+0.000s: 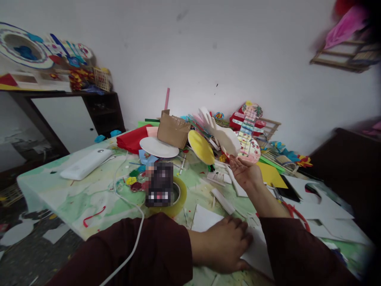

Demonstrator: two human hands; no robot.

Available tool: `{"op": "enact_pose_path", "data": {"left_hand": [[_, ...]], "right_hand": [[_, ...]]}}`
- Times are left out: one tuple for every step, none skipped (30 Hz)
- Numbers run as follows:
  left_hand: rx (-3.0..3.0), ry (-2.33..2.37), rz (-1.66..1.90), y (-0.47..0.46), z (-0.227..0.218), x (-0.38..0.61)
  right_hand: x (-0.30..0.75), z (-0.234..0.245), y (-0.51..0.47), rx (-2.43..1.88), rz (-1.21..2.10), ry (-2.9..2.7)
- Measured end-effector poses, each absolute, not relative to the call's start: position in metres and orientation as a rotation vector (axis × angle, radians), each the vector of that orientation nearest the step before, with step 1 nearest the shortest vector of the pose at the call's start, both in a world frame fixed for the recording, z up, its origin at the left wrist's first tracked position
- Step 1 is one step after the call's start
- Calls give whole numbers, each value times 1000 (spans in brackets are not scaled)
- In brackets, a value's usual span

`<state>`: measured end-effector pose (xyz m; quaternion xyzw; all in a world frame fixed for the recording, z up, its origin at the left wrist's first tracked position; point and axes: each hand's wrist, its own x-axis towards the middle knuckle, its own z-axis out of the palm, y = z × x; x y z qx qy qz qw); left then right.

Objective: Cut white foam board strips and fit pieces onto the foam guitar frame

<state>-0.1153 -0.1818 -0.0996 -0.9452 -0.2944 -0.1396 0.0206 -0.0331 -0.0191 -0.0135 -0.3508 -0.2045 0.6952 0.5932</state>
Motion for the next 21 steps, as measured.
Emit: {"op": "enact_pose_path", "data": {"left_hand": [[-2928,-912,-443,-182,-100,-115],[-2926,-913,-448,-182,-100,-115],[-2927,-916,-449,-182,-100,-115],[-2931,-921,-444,-182,-100,-115],[-2939,-925,-433,-182,-99,-115],[-2949,-930,-419,-182,-99,-115],[-2958,-936,-406,-182,-98,-115],[-2965,-940,-397,-182,-98,-115],[-2967,-941,-393,-182,-98,-115],[-2965,-938,-396,-182,-98,-115],[-2959,-933,-403,-182,-98,-115],[-2953,-927,-412,-182,-99,-115],[-2949,-921,-419,-182,-99,-115],[-2948,-919,-422,-181,-99,-115],[-2952,-919,-421,-181,-99,-115],[-2958,-923,-416,-181,-99,-115],[-2964,-927,-410,-181,-99,-115],[-2968,-929,-402,-181,-98,-115],[-2969,-930,-396,-181,-98,-115],[-2969,-930,-392,-181,-97,-115],[-2969,-928,-389,-181,-96,-115]], "right_hand": [[-33,-13,-20,-823,1616,-472],[-34,-14,-20,-830,1618,-469],[-35,-14,-21,-837,1622,-469],[-35,-15,-21,-842,1627,-472],[-36,-16,-21,-844,1631,-476],[-36,-18,-21,-845,1633,-481],[-36,-19,-20,-843,1635,-487],[-35,-20,-19,-840,1636,-491],[-35,-21,-18,-836,1636,-494],[-35,-23,-16,-831,1632,-496],[-34,-24,-15,-825,1622,-500],[-34,-26,-14,-821,1605,-510],[-35,-29,-13,-819,1576,-527],[-35,-33,-12,-817,1529,-555],[-37,-37,-11,-815,1463,-602],[-38,-42,-9,-820,1373,-678],[-39,-47,-8,-840,1259,-794],[-41,-53,-6,-886,1119,-949],[-43,-60,-4,-971,960,-1149],[-44,-66,-1,-1082,801,-1365],[-46,-72,2,-1202,660,-1563]]}}
